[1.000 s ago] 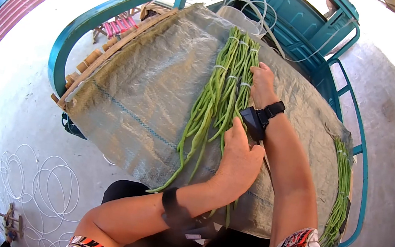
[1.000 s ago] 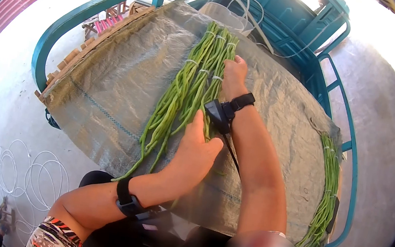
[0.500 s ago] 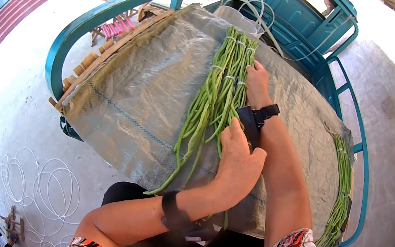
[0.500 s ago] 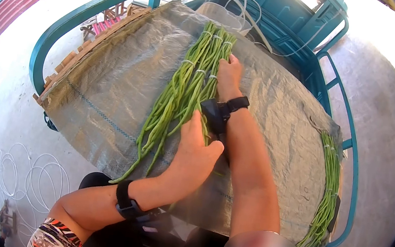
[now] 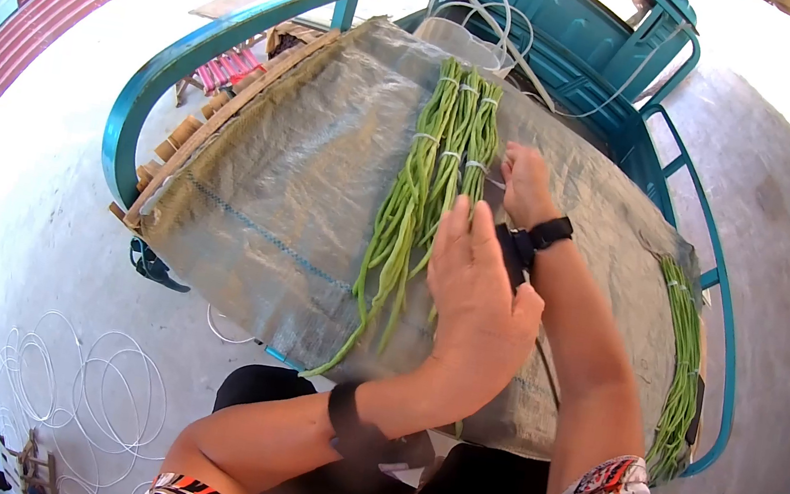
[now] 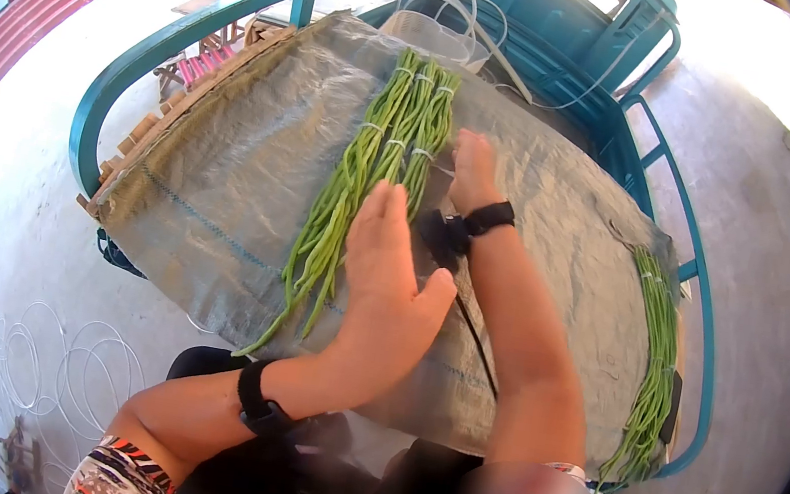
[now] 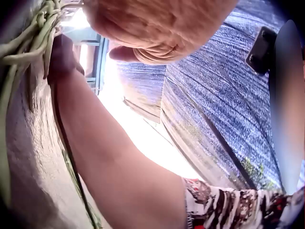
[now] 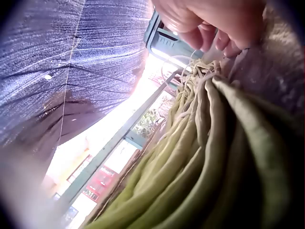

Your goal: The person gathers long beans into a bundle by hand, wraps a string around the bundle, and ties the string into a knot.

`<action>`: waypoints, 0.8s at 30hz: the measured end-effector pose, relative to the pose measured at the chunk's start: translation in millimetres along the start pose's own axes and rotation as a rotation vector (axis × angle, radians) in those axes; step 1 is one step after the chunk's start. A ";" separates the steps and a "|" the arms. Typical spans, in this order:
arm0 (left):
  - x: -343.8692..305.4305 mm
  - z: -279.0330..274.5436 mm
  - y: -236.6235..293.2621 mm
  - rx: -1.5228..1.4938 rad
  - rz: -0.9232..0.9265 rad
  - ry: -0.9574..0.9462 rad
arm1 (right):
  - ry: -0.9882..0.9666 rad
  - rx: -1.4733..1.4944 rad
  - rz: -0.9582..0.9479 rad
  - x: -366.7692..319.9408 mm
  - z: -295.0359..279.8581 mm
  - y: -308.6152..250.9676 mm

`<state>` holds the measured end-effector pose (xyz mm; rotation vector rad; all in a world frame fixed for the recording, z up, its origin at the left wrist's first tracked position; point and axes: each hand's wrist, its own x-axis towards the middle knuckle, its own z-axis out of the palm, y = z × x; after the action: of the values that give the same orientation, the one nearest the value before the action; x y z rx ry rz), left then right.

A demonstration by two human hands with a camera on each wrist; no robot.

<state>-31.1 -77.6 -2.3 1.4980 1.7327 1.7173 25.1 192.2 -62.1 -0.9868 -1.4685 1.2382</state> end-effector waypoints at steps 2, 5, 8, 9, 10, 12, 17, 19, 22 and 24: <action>-3.4 3.3 2.4 0.069 0.123 -0.002 | 0.047 0.160 0.219 -26.5 -10.7 -18.9; -18.8 18.0 6.9 -0.096 0.014 -0.278 | -0.026 0.041 0.302 -79.3 -29.3 -41.4; -21.6 20.7 20.1 -0.140 -0.132 -0.594 | -0.087 -0.050 0.371 -135.8 -56.4 -62.9; -22.9 21.5 24.7 -0.157 -0.175 -0.702 | -0.088 -0.026 0.375 -156.4 -65.9 -70.0; -28.8 29.3 22.9 -0.200 -0.139 -0.673 | -0.092 -0.012 0.386 -174.7 -74.2 -78.1; -35.8 42.4 25.2 -0.246 -0.144 -0.728 | -0.076 0.008 0.384 -207.5 -90.7 -85.4; -31.4 64.3 31.7 -0.519 -0.337 -0.963 | -0.042 -0.048 0.302 -260.5 -121.7 -92.4; -23.9 55.9 41.5 -0.539 -0.347 -0.925 | -0.045 -0.060 0.201 -268.7 -125.6 -83.0; -19.9 69.7 34.1 -0.561 -0.406 -0.876 | -0.045 -0.100 0.087 -270.7 -120.8 -71.4; -21.7 87.4 19.8 -0.583 -0.504 -0.822 | -0.040 -0.148 0.060 -272.4 -121.3 -72.8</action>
<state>55.5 -49.8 -17.4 1.1151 0.9413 0.9891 205.4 -53.8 -28.0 -1.1172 -1.5901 1.2107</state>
